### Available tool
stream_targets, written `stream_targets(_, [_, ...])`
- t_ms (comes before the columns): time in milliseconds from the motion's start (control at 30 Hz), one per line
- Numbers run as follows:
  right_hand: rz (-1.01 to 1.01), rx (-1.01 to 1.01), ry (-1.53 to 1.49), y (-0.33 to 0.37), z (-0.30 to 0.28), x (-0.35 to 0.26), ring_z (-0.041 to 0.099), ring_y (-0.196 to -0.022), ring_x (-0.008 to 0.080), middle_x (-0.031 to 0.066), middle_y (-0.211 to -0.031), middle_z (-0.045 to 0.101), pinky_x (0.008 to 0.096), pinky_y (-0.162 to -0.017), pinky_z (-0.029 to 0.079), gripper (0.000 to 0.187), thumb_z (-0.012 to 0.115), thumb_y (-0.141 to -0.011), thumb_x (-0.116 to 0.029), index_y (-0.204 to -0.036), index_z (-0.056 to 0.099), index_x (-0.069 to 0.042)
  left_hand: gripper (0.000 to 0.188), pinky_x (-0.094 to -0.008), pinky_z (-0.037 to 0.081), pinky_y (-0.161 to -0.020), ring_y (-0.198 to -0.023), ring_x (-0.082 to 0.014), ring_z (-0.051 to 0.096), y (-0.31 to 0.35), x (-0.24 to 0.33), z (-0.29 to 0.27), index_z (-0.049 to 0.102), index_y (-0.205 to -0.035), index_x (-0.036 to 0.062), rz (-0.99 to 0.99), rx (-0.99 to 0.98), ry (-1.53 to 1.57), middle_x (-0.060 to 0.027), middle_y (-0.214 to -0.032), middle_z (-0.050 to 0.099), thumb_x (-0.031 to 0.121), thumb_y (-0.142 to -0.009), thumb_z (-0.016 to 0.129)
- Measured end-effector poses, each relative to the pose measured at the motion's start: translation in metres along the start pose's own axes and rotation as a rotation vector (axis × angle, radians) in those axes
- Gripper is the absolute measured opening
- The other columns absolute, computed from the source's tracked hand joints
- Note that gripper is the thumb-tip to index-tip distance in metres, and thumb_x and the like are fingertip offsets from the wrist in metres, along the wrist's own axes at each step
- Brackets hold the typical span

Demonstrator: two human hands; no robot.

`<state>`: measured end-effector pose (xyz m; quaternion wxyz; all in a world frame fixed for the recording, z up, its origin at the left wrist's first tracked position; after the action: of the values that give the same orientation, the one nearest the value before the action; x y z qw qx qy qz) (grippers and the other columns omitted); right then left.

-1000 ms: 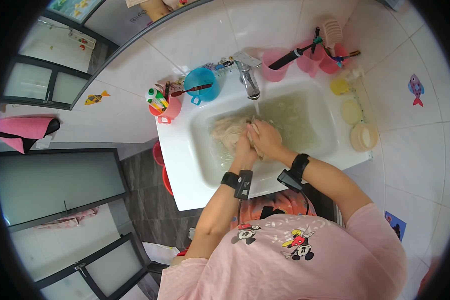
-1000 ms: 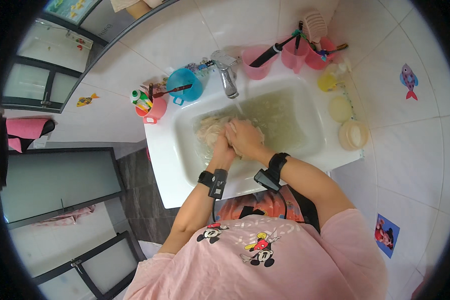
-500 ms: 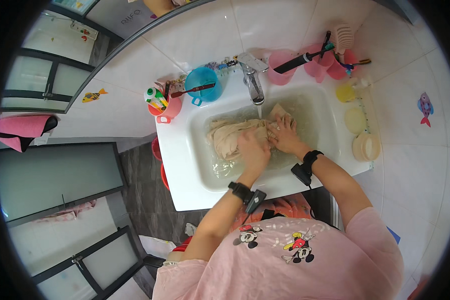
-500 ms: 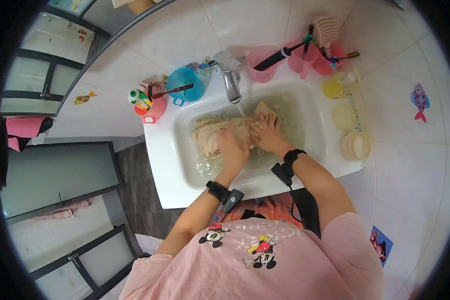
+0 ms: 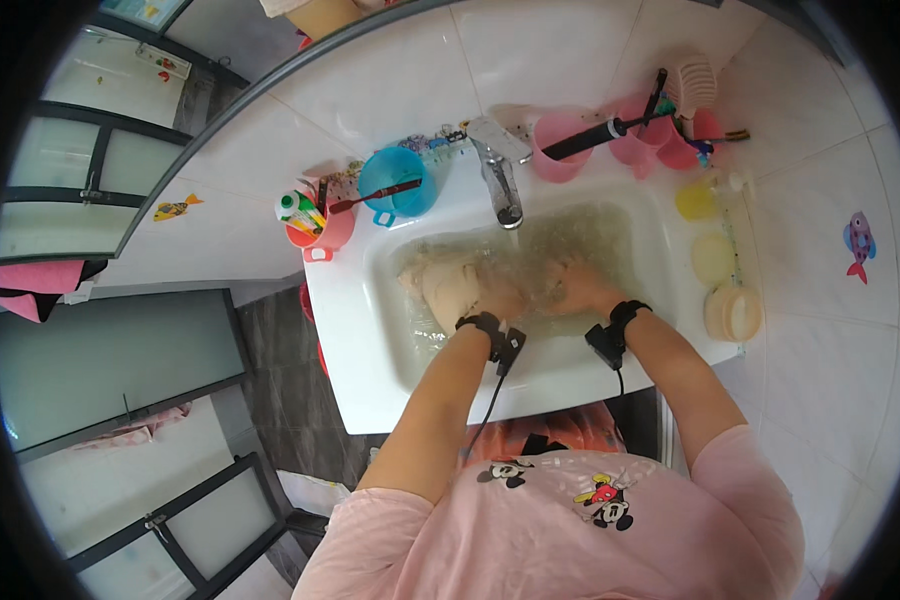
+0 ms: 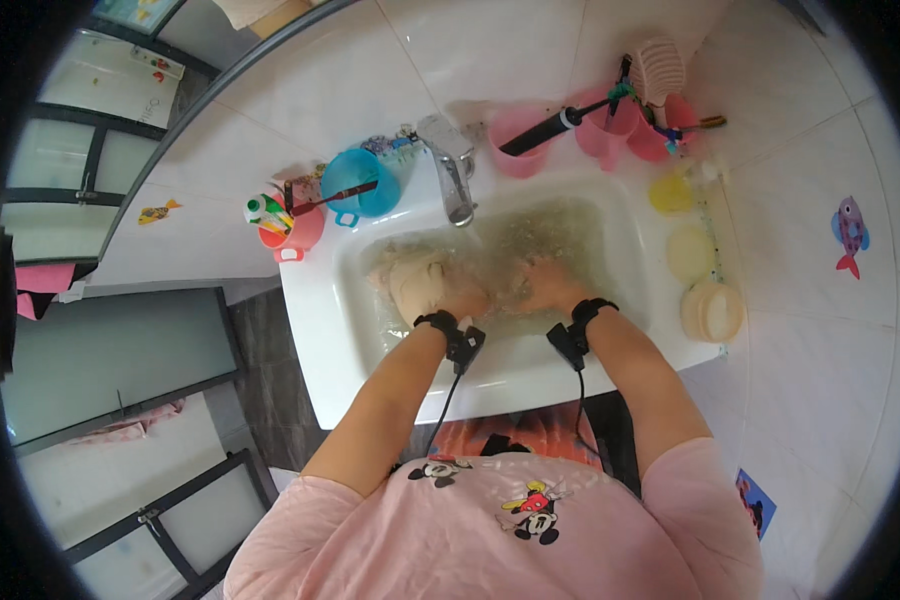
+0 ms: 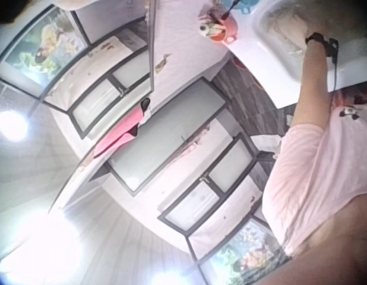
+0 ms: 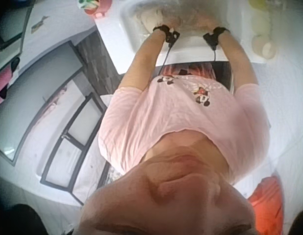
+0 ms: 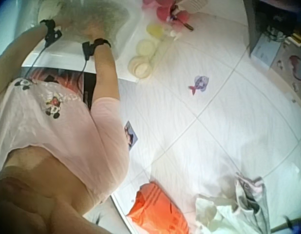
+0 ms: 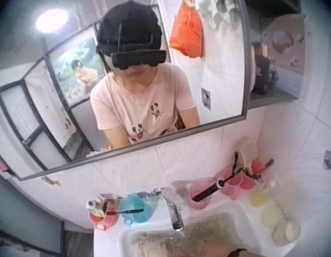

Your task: Hand-washing a tan garment in a sink with soap and water.

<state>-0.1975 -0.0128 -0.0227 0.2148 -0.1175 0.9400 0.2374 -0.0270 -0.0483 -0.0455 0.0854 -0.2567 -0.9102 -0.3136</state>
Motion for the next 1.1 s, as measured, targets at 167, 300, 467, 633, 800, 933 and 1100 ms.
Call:
stream_targets(167, [0.089,0.004,-0.103,-0.023,0.002,0.003,0.043,-0.107,0.0368,0.0181,-0.118,0.046,0.0425,-0.087,0.038,0.047,0.063,-0.064,-0.021,-0.108,0.054,-0.006,0.047,-0.046,0.036,-0.082,-0.098,-0.0321,0.048,0.009,-0.024,0.025,0.054,-0.111,0.0068,-0.116,0.265,0.788,-0.0162,-0.101,0.055,0.036,-0.074,0.059])
stream_targets(300, [0.037,0.558,-0.299,0.002,-0.009,-0.02,0.049,-0.101,0.0343,0.0172,-0.114,0.049,0.0405,-0.083,0.041,0.036,0.063,-0.06,-0.01,-0.094,0.057,-0.002,0.056,-0.0429,0.042,-0.078,-0.087,-0.0286,0.058,0.048,0.006,0.014,0.051,-0.115,0.0082,-0.725,0.101,1.677,-0.0131,-0.097,0.061,0.049,-0.076,0.056])
stream_targets(467, [-0.371,0.717,-0.542,0.037,-0.039,-0.099,0.049,-0.1,0.0339,0.0149,-0.112,0.052,0.0374,-0.086,0.041,0.031,0.06,-0.059,0.0,-0.09,0.053,0.0,0.062,-0.0417,0.039,-0.089,-0.101,-0.027,0.052,0.061,0.021,-0.031,0.047,-0.117,0.0059,-0.458,-0.154,2.406,-0.0128,-0.112,0.053,0.055,-0.078,0.05])
stream_targets(633, [-0.44,0.631,-0.767,0.053,-0.034,-0.118,0.051,-0.097,0.0303,0.0116,-0.107,0.055,0.0343,-0.085,0.041,0.025,0.055,-0.063,0.005,-0.086,0.051,-0.001,0.052,-0.0404,0.04,-0.09,-0.104,-0.0268,0.05,0.058,0.015,-0.01,0.05,-0.111,0.0058,-0.003,-0.004,2.619,-0.0106,-0.112,0.053,0.049,-0.084,0.043])
stream_targets(800, [0.091,0.488,-1.7,0.026,0.014,-0.061,0.052,-0.096,0.0259,0.0115,-0.105,0.052,0.0324,-0.083,0.042,0.037,0.054,-0.066,-0.001,-0.101,0.045,-0.002,0.04,-0.0424,0.042,-0.088,-0.101,-0.0278,0.053,0.052,0.022,-0.008,0.049,-0.111,0.0036,-0.12,-0.004,2.559,-0.0125,-0.112,0.054,0.033,-0.087,0.039])
stream_targets(933, [0.221,0.481,-1.745,0.026,0.003,-0.061,0.05,-0.097,0.0288,0.0141,-0.108,0.049,0.0347,-0.084,0.042,0.055,0.059,-0.067,-0.009,-0.116,0.037,-0.001,0.036,-0.0418,0.042,-0.088,-0.1,-0.0276,0.053,0.045,-0.003,0.008,0.049,-0.11,0.0032,-0.122,0.259,2.409,-0.0118,-0.111,0.054,0.028,-0.086,0.038])
stream_targets(1100, [-0.248,0.672,0.11,0.067,-0.053,-0.101,0.04,-0.11,0.0372,0.0212,-0.119,0.043,0.0392,-0.088,0.039,0.094,0.072,-0.055,-0.026,-0.131,0.021,-0.004,0.036,-0.0413,0.042,-0.088,-0.104,-0.0262,0.05,0.094,0.053,-0.08,0.043,-0.116,0.0029,-0.367,0.094,2.52,-0.0106,-0.113,0.051,0.026,-0.088,0.04])
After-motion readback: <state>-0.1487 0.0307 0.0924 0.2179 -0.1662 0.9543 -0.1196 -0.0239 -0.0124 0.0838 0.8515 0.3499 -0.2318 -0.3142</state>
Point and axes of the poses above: each hand's wrist, its own y-axis away from the middle knuckle, its own z-axis out of the palm, x = y × z, the point moved 2 cm from there along -y, towards the middle knuckle
